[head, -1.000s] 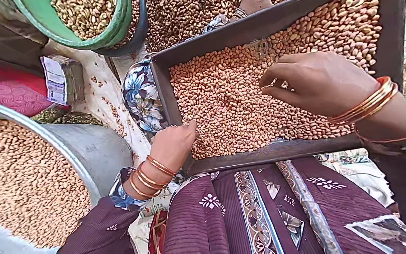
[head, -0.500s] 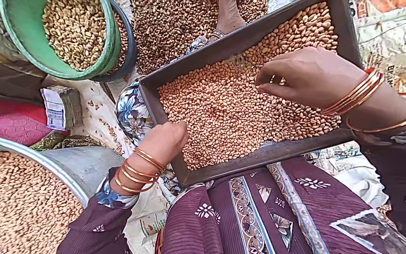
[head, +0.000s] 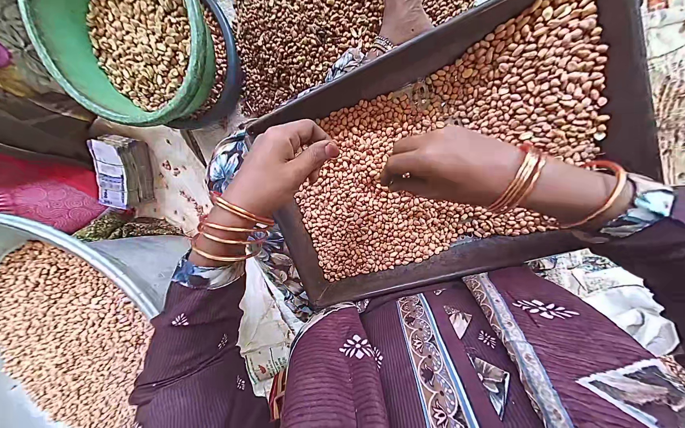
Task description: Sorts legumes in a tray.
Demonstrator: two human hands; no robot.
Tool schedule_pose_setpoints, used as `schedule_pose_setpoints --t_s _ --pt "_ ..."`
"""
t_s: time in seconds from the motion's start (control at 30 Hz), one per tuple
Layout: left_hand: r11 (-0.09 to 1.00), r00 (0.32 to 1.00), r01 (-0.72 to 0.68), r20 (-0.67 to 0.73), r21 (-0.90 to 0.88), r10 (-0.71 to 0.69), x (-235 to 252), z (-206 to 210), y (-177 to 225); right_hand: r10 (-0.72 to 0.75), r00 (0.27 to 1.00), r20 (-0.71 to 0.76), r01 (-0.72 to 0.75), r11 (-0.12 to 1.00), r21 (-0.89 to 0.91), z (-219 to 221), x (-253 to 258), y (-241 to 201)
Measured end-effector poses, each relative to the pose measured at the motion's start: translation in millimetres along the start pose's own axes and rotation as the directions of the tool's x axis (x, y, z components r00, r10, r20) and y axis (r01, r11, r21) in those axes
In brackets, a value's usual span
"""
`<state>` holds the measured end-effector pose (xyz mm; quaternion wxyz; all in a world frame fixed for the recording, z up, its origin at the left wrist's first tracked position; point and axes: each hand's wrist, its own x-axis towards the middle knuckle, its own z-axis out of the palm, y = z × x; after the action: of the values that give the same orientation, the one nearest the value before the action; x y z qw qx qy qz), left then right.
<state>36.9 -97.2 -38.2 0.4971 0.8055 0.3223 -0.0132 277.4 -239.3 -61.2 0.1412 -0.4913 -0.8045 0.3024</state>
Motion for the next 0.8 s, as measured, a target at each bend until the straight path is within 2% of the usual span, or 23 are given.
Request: schedule_pose_setpoints --t_s 0.07,0.13,0.23,0.3,0.4,0.5,0.6,0.67,0.73,0.8 --pt "0.969 1.000 0.007 0.005 -0.246 -0.006 1 3 -3 -0.094 0.993 0.074 0.092 0.995 0.026 22 23 -18" --pt "0.920 1.000 0.017 -0.002 -0.391 -0.019 0 5 -4 -0.178 0.976 0.124 0.175 0.984 0.035 41 44 -30" --pt "0.870 0.999 0.022 -0.022 -0.492 -0.037 -2 6 -6 -0.238 0.958 0.158 0.245 0.969 -0.025 63 65 -37" --pt "0.887 0.998 0.007 -0.050 -0.462 -0.034 -1 7 -9 -0.197 0.956 0.216 0.218 0.973 -0.077 66 71 -43" --pt "0.941 0.995 -0.047 -0.100 -0.336 0.014 12 13 -20 -0.105 0.946 0.306 0.141 0.985 -0.096 58 76 -52" --pt "0.995 0.988 -0.091 -0.127 -0.027 0.087 38 18 -25 -0.078 0.933 0.352 0.124 0.986 -0.108 58 77 -57" --pt "0.945 0.984 -0.158 -0.035 0.288 0.175 68 26 -15 -0.111 0.936 0.333 0.141 0.988 -0.068 56 66 -63" --pt "0.889 0.976 -0.203 0.016 0.410 0.215 84 36 -8 -0.148 0.933 0.329 0.159 0.987 -0.008 40 54 -65" --pt "0.841 0.976 -0.209 0.057 0.500 0.209 94 44 0 -0.174 0.968 0.179 0.173 0.985 0.023 14 43 -55" --pt "0.801 0.981 -0.185 0.062 0.569 0.182 97 51 7 -0.110 0.984 -0.141 0.113 0.993 0.013 -21 30 -40"
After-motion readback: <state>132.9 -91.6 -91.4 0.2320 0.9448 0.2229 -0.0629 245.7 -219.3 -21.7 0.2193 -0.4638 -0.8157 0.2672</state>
